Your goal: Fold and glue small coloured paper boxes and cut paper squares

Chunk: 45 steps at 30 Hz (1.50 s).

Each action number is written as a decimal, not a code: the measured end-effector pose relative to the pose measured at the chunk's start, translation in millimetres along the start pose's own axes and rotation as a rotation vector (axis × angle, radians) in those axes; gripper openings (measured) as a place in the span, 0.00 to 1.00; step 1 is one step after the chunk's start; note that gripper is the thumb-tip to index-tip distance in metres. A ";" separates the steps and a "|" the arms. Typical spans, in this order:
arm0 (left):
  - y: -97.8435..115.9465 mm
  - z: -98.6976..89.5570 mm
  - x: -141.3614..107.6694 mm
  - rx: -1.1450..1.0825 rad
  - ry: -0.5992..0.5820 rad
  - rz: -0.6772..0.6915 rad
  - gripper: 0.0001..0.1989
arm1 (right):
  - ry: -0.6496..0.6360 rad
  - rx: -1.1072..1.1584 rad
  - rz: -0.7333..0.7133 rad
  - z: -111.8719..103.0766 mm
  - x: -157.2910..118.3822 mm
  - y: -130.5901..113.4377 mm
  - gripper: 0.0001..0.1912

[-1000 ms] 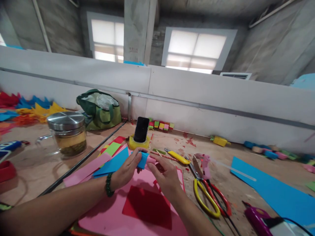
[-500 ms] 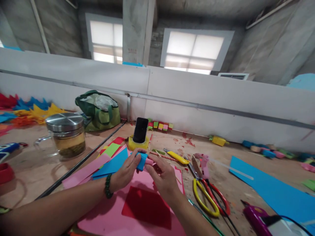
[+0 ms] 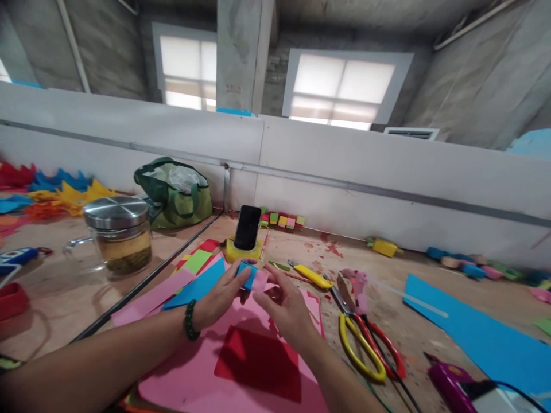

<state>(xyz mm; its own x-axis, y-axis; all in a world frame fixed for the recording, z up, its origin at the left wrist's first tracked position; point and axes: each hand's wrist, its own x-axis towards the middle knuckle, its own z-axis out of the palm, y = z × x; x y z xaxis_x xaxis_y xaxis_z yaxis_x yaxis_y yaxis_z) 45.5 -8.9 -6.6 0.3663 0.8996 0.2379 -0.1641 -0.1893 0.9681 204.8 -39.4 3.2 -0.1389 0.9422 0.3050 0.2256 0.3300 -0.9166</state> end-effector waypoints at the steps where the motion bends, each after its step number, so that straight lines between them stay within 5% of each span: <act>1: 0.2 -0.8 1.0 -0.040 0.005 -0.026 0.21 | -0.004 -0.009 0.002 -0.7 0.0 -0.9 0.29; 15: -1.9 -0.5 2.0 0.004 -0.056 -0.036 0.21 | -0.046 -0.212 -0.102 -1.0 -0.3 5.9 0.16; 26: 3.5 -2.9 4.4 -0.052 -0.047 -0.149 0.20 | 0.005 -0.258 -0.110 -7.4 -1.7 5.9 0.28; 28: 4.6 -4.2 4.8 -0.074 -0.070 -0.187 0.23 | -0.008 -0.230 -0.124 -8.7 -0.6 4.2 0.24; 33: 8.7 -11.5 5.3 -0.177 -0.135 -0.269 0.27 | 0.045 0.037 0.027 -9.0 6.0 4.1 0.19; 38: 10.4 -20.8 8.2 -0.119 -0.194 -0.167 0.38 | 0.073 0.302 0.282 -11.7 8.1 5.9 0.20; 45: -3.6 -33.7 19.2 -0.081 -0.276 -0.121 0.30 | -0.024 0.407 0.375 -12.7 7.2 4.0 0.16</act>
<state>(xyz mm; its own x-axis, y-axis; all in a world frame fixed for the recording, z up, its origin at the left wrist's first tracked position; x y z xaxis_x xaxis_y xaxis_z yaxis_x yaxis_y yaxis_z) 22.3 22.4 -8.2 0.6206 0.7708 0.1443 -0.1722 -0.0456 0.9840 216.9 -30.6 5.1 -0.1433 0.9877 -0.0634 -0.1260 -0.0818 -0.9887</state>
